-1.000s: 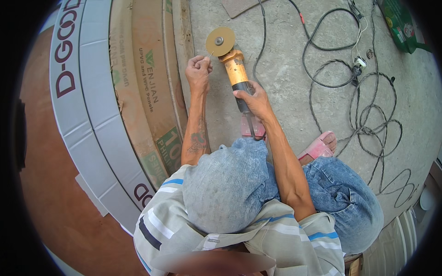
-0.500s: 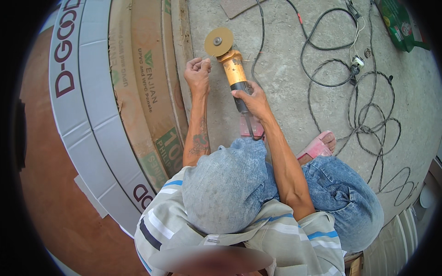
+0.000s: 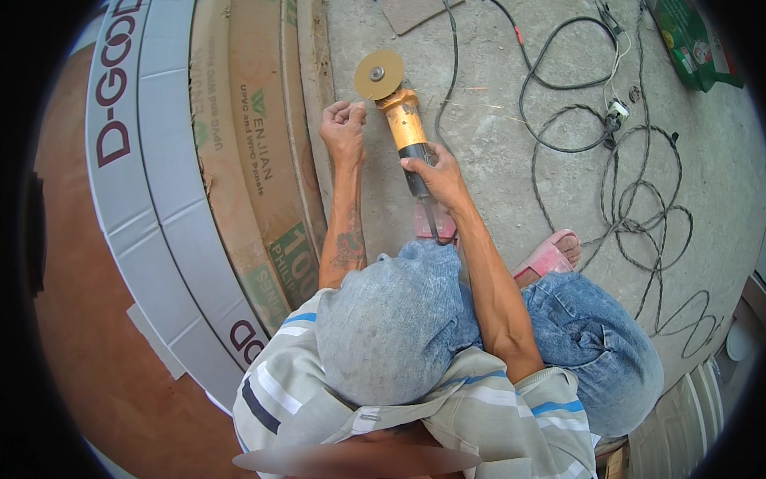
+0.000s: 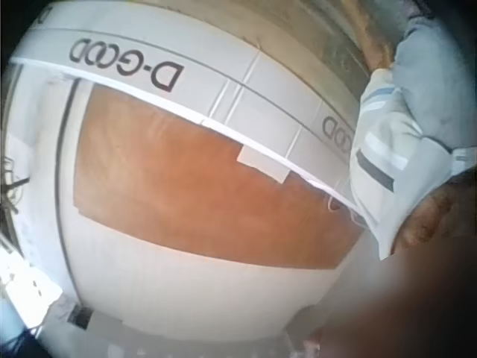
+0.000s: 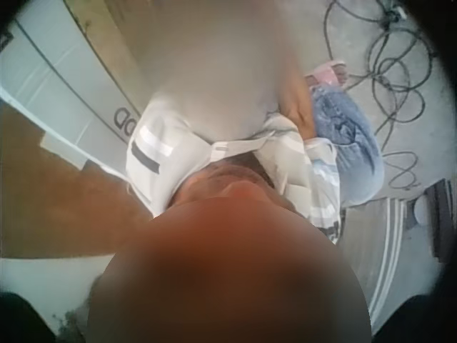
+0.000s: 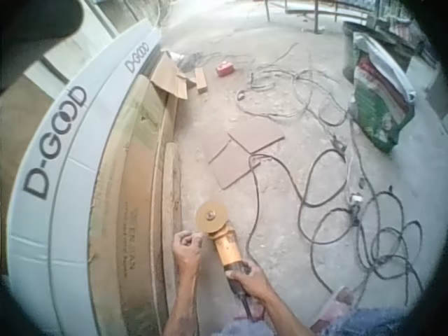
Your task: Grind the edge of a tile piece using a power angle grinder.
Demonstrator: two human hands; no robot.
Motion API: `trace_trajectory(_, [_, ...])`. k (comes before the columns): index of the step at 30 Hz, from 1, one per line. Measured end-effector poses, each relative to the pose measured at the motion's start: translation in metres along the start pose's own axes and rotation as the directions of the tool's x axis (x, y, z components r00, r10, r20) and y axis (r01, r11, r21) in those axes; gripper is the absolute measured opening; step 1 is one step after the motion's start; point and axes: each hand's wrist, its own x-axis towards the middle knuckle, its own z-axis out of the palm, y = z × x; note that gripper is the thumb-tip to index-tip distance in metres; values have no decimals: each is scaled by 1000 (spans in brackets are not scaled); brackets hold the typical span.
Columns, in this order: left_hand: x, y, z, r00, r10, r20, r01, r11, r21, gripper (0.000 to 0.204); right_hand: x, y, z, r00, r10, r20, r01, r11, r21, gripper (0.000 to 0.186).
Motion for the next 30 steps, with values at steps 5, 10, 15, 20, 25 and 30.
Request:
trace_trajectory(5, [-1, 0, 1, 1000, 1, -9, -1, 1000, -1, 36, 1, 1, -2, 1000, 11, 5, -10, 1000, -24, 81])
trace_trajectory(10, [-1, 0, 2, 1000, -12, -10, 11, 999, -34, 37, 1, 1, -2, 1000, 13, 9, -13, 1000, -18, 81])
trace_trajectory(15, [1, -2, 3, 1000, -9, 0, 9, 999, -40, 38, 3, 1, -3, 1000, -13, 4, 13, 1000, -26, 81])
trace_trajectory(20, [2, -4, -4, 1000, -7, -9, 6, 999, -32, 38, 2, 2, -1, 1000, -3, 18, 4, 1000, -16, 82])
trace_trajectory(25, [7, 3, -11, 995, -60, -74, 44, 979, -197, 33, 2, 3, -4, 1000, -8, 7, 8, 1000, -20, 82])
trace_trajectory(30, [3, 1, -10, 997, -73, -27, 69, 988, -141, 30, -2, -1, -1, 1000, 20, 7, -20, 1000, -16, 82])
